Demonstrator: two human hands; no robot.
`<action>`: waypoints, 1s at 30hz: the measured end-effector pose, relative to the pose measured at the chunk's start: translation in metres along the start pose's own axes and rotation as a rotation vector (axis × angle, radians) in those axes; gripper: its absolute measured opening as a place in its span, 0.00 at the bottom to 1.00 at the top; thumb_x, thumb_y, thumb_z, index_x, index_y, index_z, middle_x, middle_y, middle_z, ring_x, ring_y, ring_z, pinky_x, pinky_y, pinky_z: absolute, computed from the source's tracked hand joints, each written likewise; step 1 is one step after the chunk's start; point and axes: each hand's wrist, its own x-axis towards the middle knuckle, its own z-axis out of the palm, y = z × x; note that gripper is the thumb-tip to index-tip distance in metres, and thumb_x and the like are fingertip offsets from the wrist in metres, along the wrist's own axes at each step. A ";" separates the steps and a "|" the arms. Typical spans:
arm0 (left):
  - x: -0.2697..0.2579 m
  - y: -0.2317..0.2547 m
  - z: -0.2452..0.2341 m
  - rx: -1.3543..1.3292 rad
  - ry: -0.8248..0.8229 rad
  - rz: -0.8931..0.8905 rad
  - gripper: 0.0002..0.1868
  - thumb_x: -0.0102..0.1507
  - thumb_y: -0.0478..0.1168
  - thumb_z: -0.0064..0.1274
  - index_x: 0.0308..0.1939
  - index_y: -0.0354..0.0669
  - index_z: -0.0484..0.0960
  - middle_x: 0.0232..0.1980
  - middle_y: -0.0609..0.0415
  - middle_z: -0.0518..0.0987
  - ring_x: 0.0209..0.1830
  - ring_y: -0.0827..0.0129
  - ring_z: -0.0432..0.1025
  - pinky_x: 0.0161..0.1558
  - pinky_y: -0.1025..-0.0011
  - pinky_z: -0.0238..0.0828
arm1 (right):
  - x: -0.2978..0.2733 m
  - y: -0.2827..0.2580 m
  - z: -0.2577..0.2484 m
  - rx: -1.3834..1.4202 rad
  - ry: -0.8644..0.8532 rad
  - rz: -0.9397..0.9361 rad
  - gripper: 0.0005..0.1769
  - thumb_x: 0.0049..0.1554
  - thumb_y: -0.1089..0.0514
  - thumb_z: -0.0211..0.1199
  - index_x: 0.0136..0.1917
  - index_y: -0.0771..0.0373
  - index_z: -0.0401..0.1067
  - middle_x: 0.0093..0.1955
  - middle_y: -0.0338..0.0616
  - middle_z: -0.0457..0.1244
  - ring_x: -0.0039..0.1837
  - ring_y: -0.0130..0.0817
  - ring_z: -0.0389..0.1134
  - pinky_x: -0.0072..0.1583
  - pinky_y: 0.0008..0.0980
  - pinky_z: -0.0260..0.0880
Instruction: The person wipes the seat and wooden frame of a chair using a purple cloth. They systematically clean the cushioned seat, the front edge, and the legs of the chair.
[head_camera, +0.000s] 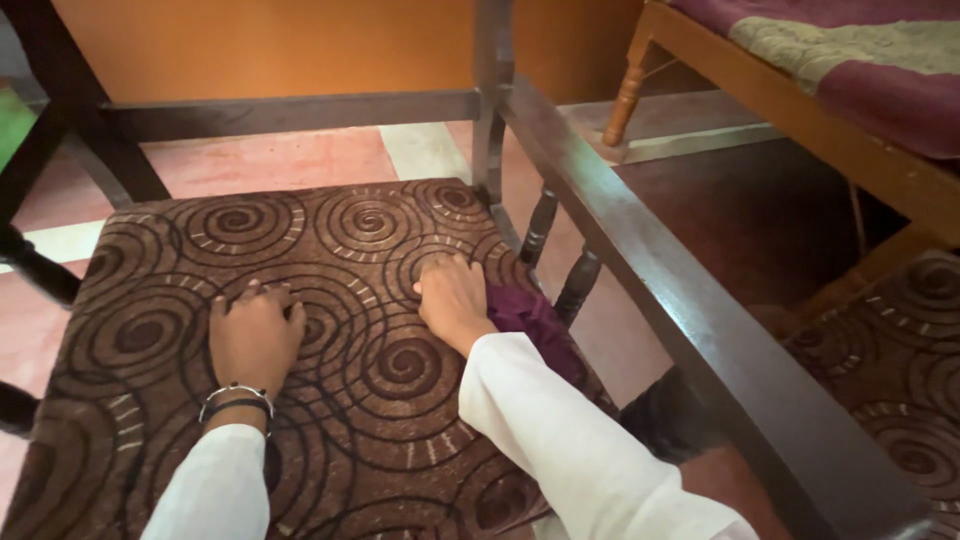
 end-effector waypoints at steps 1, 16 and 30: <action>-0.005 0.002 -0.002 -0.012 0.021 -0.006 0.16 0.66 0.50 0.53 0.52 0.48 0.88 0.56 0.46 0.83 0.60 0.56 0.77 0.70 0.53 0.60 | -0.002 -0.001 -0.001 -0.011 0.007 -0.018 0.07 0.56 0.56 0.65 0.46 0.60 0.75 0.53 0.45 0.68 0.59 0.45 0.65 0.57 0.48 0.60; 0.047 0.077 -0.003 -0.451 -0.225 0.216 0.39 0.60 0.49 0.57 0.75 0.55 0.63 0.78 0.55 0.62 0.79 0.55 0.50 0.68 0.35 0.45 | 0.001 -0.005 -0.013 0.210 0.148 -0.091 0.01 0.60 0.64 0.57 0.46 0.60 0.67 0.47 0.46 0.66 0.56 0.49 0.64 0.56 0.48 0.57; 0.062 0.084 0.045 -0.622 -0.016 0.334 0.12 0.55 0.32 0.52 0.40 0.46 0.86 0.41 0.51 0.82 0.47 0.52 0.75 0.51 0.58 0.69 | 0.017 -0.021 -0.043 0.141 -0.134 0.060 0.28 0.48 0.41 0.73 0.51 0.63 0.69 0.52 0.52 0.66 0.60 0.53 0.65 0.57 0.53 0.63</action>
